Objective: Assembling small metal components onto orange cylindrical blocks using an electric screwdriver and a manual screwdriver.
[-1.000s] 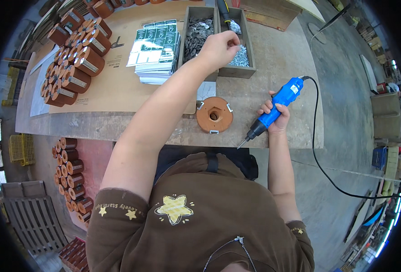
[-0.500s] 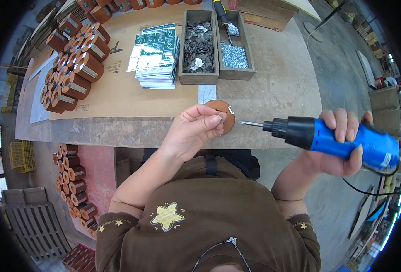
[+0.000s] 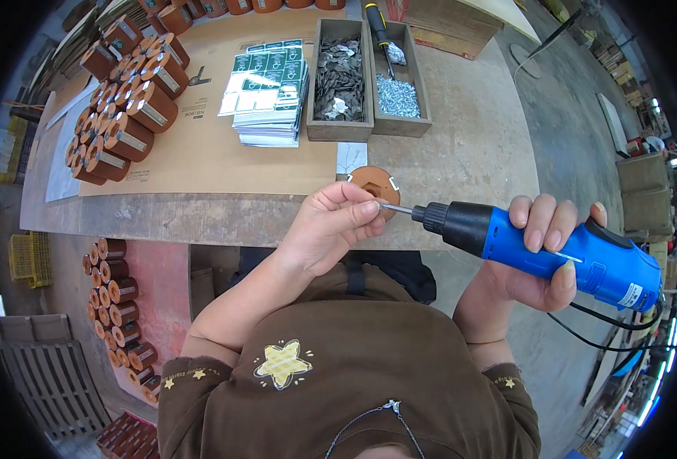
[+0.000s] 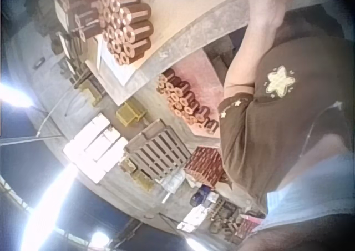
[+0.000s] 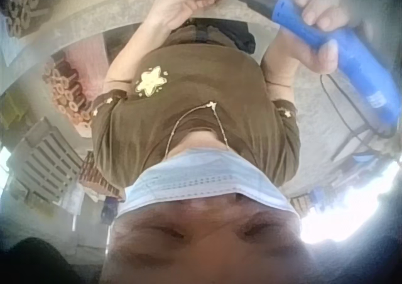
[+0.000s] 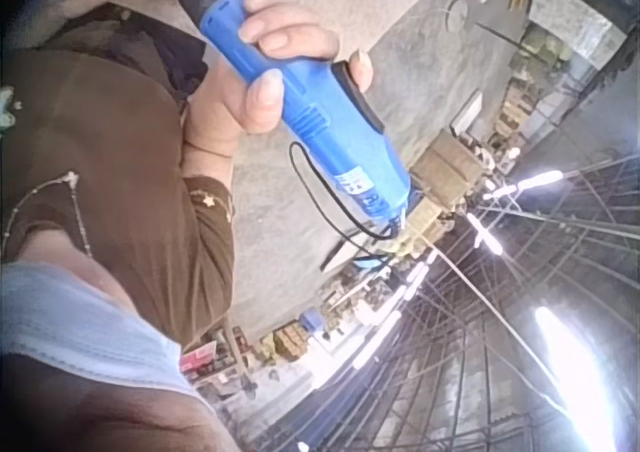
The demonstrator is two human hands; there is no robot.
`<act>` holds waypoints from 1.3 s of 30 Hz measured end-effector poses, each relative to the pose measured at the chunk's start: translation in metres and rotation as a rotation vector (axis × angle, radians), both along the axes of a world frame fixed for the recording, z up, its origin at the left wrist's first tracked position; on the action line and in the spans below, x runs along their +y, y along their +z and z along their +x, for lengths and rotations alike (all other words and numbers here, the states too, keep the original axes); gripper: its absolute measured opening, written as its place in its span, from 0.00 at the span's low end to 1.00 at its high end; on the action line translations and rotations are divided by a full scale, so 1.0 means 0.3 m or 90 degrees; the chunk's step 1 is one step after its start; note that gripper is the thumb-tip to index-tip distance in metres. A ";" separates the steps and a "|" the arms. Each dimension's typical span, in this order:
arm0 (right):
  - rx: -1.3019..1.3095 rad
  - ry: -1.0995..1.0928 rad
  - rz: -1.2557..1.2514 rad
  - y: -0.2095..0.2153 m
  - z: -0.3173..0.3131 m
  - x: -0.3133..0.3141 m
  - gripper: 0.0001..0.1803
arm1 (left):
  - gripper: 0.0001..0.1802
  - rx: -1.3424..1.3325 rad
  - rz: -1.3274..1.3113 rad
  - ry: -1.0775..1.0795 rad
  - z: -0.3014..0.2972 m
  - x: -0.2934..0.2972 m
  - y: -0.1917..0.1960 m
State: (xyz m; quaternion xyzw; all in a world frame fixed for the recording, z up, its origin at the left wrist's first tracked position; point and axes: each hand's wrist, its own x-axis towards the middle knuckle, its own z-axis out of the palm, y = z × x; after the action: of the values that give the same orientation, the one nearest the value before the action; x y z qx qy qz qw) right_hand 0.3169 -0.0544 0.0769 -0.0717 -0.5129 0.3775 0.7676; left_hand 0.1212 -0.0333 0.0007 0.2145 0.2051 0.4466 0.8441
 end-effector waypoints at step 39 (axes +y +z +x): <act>0.029 0.031 -0.024 -0.029 0.064 0.016 0.32 | 0.17 0.172 0.325 -0.026 0.019 0.111 0.061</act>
State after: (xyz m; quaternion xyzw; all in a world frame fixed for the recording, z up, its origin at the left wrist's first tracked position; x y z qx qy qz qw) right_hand 0.3362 -0.0495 0.0683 -0.0651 -0.4899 0.4075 0.7679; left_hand 0.1268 -0.0001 0.0190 0.4817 0.1924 0.4340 0.7366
